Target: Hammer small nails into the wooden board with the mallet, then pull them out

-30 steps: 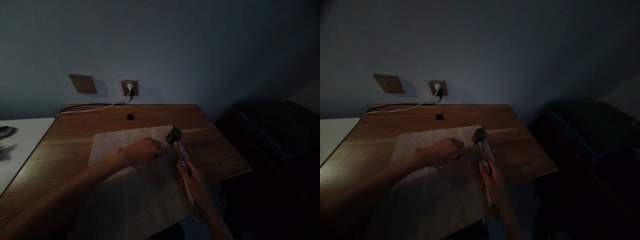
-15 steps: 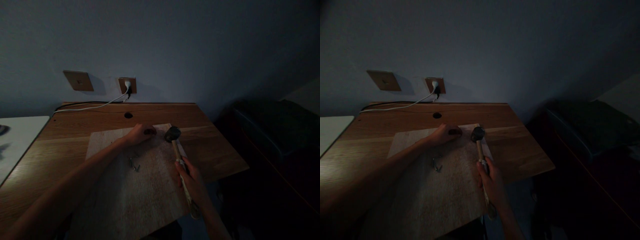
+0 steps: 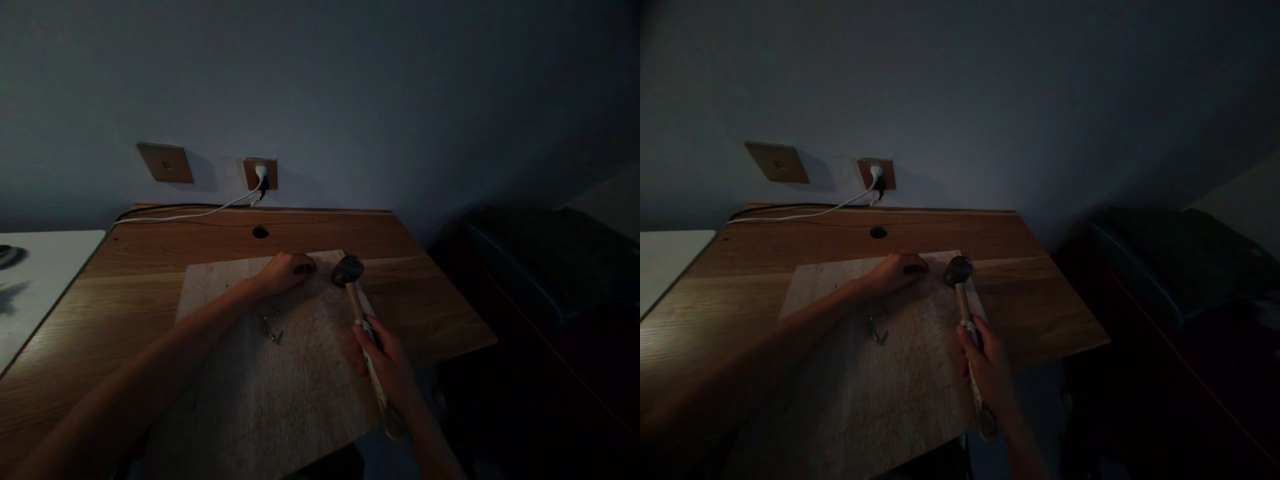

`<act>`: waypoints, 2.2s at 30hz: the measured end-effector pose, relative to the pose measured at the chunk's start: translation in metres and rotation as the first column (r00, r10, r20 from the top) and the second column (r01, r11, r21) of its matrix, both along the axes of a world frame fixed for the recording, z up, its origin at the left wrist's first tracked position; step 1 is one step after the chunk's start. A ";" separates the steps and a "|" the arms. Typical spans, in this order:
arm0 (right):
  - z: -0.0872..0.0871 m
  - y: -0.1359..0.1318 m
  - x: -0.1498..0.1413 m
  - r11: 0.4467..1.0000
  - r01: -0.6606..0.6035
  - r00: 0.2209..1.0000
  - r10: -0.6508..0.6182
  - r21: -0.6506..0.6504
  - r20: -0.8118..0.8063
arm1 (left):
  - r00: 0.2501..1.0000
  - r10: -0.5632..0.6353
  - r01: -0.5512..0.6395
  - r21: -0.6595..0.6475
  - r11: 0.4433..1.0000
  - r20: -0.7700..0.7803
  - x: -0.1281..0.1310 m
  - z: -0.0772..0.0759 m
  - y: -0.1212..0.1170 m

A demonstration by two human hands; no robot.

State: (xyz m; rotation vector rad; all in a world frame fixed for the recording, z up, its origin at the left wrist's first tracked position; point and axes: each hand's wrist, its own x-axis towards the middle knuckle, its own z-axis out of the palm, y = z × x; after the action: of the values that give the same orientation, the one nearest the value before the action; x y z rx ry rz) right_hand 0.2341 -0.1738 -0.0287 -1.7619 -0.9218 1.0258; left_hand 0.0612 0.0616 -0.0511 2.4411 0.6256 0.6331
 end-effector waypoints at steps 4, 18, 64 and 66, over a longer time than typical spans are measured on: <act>0.009 0.002 -0.003 1.000 -0.009 1.000 0.008 0.009 0.016 | 1.000 -0.002 0.002 0.003 1.000 0.002 0.001 -0.003 0.001; 0.014 0.020 -0.023 0.987 -0.156 0.984 0.153 0.033 0.089 | 0.994 0.099 -0.105 -0.139 0.985 -0.053 -0.002 0.010 -0.007; -0.005 -0.023 -0.014 0.990 -0.083 0.996 0.087 -0.115 0.033 | 0.988 0.109 -0.110 -0.005 0.994 -0.105 -0.038 0.014 -0.011; -0.006 -0.023 -0.014 0.991 -0.074 0.996 0.078 -0.113 0.034 | 0.990 0.070 -0.065 0.041 0.997 -0.124 -0.035 0.015 -0.013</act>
State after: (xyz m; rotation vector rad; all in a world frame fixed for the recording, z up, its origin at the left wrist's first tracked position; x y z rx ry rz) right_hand 0.2206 -0.1966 -0.0352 -1.8563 -0.9784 1.1150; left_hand 0.0257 0.0491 -0.0359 2.5175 0.7561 0.5248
